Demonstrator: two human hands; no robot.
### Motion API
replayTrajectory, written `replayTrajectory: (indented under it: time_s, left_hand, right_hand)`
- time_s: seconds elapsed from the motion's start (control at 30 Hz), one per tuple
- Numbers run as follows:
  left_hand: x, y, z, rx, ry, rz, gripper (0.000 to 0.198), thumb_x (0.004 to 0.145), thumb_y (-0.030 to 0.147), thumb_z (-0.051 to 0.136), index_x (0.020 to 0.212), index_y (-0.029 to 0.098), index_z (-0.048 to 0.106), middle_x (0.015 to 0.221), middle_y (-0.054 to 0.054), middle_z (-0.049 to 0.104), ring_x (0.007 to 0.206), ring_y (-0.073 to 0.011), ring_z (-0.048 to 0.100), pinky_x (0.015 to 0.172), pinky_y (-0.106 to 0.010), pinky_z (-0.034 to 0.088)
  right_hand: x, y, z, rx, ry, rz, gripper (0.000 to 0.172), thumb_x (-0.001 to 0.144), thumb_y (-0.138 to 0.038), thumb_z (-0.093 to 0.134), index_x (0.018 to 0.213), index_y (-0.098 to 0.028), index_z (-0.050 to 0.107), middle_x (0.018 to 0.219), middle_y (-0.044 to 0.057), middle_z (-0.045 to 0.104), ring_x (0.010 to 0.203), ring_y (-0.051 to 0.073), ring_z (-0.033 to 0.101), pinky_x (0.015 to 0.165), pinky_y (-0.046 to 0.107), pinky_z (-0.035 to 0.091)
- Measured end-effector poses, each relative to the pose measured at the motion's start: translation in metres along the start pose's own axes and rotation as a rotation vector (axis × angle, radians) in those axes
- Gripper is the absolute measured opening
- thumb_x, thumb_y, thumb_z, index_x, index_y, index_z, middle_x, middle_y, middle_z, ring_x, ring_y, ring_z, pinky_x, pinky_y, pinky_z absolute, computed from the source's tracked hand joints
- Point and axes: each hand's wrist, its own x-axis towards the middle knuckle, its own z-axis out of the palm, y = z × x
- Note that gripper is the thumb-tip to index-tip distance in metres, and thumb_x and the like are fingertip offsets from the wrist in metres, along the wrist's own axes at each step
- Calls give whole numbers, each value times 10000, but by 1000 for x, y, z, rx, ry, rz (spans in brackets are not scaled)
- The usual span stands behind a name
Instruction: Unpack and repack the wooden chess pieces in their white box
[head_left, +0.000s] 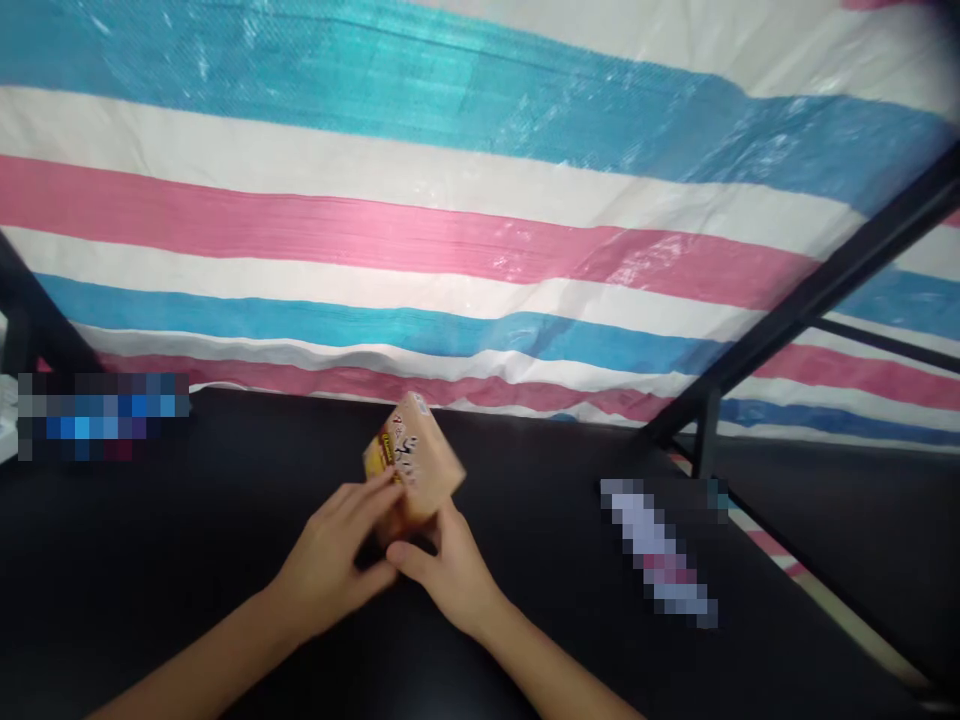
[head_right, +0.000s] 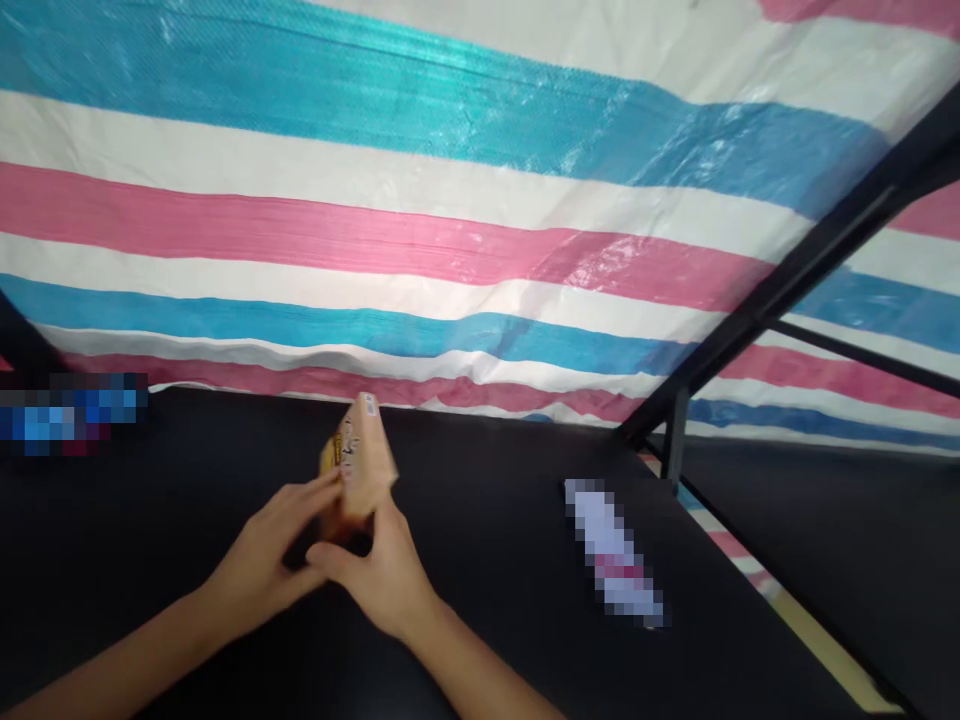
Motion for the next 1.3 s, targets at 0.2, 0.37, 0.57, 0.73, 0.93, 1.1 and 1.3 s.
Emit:
replayTrajectory:
  time_s: [0.2, 0.37, 0.57, 0.73, 0.93, 1.1, 1.3]
  left_hand:
    - [5, -2, -7, 28, -28, 123, 381, 872, 259, 533, 1252, 265, 538, 1270, -84, 577, 1165, -249, 505, 998, -434, 416]
    - [21, -21, -23, -522, 44, -462, 451, 848, 418, 560, 1237, 191, 534, 1192, -111, 608, 1064, -263, 584, 919, -425, 475]
    - [25, -23, -26, -913, -215, -703, 419, 755, 451, 683, 1020, 130, 638, 843, -72, 697, 727, -187, 650, 622, -277, 523]
    - [25, -24, -27, -895, -139, -743, 382, 722, 452, 713, 915, 130, 640, 721, -28, 664, 642, -149, 625, 542, -222, 487]
    - [24, -26, -28, -962, -142, -793, 343, 744, 458, 702, 845, 140, 622, 677, -11, 641, 573, -126, 602, 557, -235, 500]
    - [23, -26, -27, -1103, -142, -904, 329, 731, 439, 718, 842, 138, 645, 724, -47, 687, 648, -160, 640, 652, -282, 538]
    - [23, -28, -27, -1118, -157, -973, 364, 744, 429, 709, 942, 126, 669, 822, -79, 718, 704, -149, 655, 527, -177, 480]
  right_hand:
    - [11, -4, -17, 232, 203, 135, 406, 731, -451, 715, 1022, -181, 632, 1041, 76, 704, 992, 274, 648, 901, 421, 495]
    - [13, -7, -26, 435, 170, 280, 441, 678, -465, 756, 999, -185, 643, 970, 56, 726, 943, 276, 674, 877, 403, 501]
    - [20, -6, -30, 418, 96, 371, 405, 705, -439, 732, 1004, -182, 646, 949, 56, 728, 901, 254, 684, 844, 371, 507]
    - [25, 3, -40, 154, -30, 317, 418, 768, -509, 660, 1028, -183, 657, 992, 62, 711, 905, 230, 668, 871, 367, 482]
    - [26, 11, -45, 30, -56, 387, 488, 792, -616, 563, 959, -174, 688, 633, 15, 656, 580, 166, 607, 586, 285, 484]
    - [26, 7, -41, 190, -33, 440, 526, 777, -632, 573, 907, -131, 664, 512, -32, 530, 382, 75, 415, 352, 189, 305]
    - [25, 10, -43, 268, -62, 507, 486, 778, -584, 610, 855, -105, 638, 510, -35, 512, 361, 52, 389, 329, 169, 300]
